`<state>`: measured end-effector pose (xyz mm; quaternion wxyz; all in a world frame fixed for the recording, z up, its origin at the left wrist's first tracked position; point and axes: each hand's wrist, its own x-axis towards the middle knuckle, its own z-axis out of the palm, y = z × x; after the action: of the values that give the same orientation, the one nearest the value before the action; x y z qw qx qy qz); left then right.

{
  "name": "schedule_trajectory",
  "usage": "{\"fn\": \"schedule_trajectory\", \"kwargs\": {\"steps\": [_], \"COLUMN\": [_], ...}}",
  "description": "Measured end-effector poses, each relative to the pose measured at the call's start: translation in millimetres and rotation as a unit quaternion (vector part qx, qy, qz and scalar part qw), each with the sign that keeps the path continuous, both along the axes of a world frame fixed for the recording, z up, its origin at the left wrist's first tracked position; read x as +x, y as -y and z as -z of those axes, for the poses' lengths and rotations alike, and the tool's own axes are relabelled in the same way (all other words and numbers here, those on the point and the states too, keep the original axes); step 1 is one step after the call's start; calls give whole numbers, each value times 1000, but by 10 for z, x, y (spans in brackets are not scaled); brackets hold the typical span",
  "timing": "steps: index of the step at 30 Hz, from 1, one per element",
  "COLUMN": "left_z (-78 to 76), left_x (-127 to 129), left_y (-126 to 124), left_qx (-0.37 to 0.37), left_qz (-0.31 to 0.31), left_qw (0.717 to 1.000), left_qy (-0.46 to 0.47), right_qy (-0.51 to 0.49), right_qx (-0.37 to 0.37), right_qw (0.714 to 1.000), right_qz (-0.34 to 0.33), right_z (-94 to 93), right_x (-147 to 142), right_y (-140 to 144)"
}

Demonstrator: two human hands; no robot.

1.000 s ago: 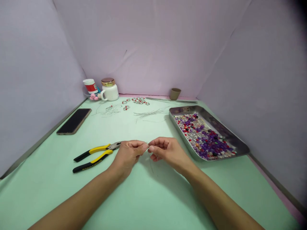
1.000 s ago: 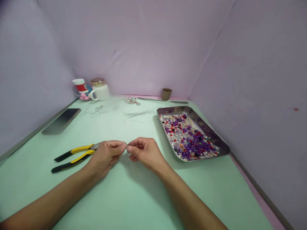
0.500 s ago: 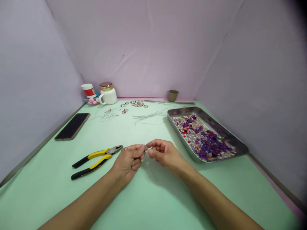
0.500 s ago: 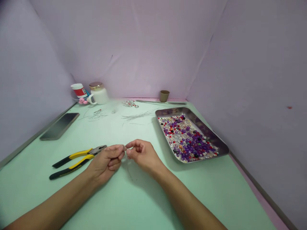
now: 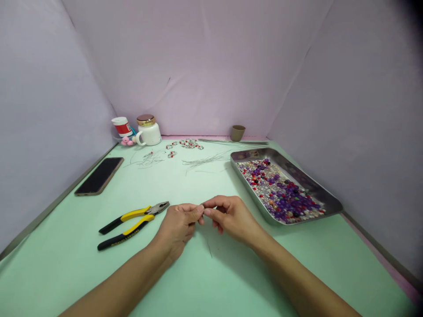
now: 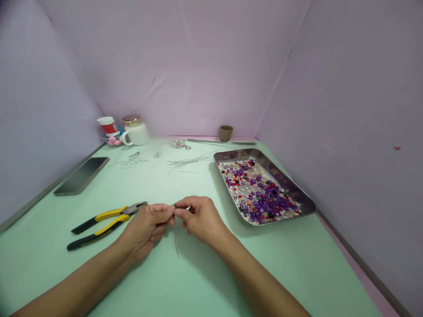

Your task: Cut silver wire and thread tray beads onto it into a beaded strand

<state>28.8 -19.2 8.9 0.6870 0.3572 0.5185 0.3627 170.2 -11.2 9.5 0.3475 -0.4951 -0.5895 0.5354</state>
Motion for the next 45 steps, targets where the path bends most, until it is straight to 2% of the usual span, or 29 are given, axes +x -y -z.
{"fn": "schedule_trajectory", "kwargs": {"steps": [6, 13, 20, 24, 26, 28, 29, 31, 32, 34, 35, 38, 39, 41, 43, 45], "left_z": [2, 6, -7, 0, -34, -130, -199, -345, -402, -440, -415, -231, -166, -72, -37, -43], "left_x": [-20, -3, -13, -16, -29, -87, -145, -334, -462, -765, -923, -1301, -1370, -1406, -1338, -1227], "left_y": [-30, -42, -1, -9, -45, -87, -98, -82, -51, 48, 103, 222, 233, 215, 166, 124], "left_qx": [17, 7, 47, 54, 62, 107, 145, 227, 248, 219, 205, 244, 254, 247, 240, 228], "left_qz": [29, 3, 33, 83, 123, 142, 139, 119, 115, 123, 123, 143, 152, 177, 201, 196], "left_qw": [997, 995, 991, 985, 973, 945, 921, 858, 818, 749, 729, 663, 650, 642, 612, 580], "left_qy": [-65, -101, -120, -142, -186, -273, -334, -444, -506, -613, -641, -693, -700, -704, -726, -757], "right_qy": [-80, -177, -208, -234, -251, -270, -277, -283, -282, -278, -275, -269, -266, -255, -241, -233], "right_qx": [-27, -89, -77, -71, -77, -91, -98, -106, -108, -113, -116, -117, -115, -116, -123, -129], "right_qw": [995, 977, 970, 956, 948, 941, 938, 936, 936, 938, 939, 944, 946, 949, 952, 954], "right_qz": [61, 81, 101, 162, 180, 182, 182, 180, 178, 173, 170, 153, 147, 141, 140, 141], "right_z": [35, 160, 177, 200, 218, 234, 240, 244, 242, 236, 232, 219, 214, 204, 194, 185], "right_x": [-35, -47, -93, -116, -101, -76, -64, -46, -41, -42, -45, -55, -56, -53, -45, -37], "right_y": [-26, -51, -24, -43, -72, -101, -110, -117, -116, -112, -112, -125, -131, -140, -141, -135]}}
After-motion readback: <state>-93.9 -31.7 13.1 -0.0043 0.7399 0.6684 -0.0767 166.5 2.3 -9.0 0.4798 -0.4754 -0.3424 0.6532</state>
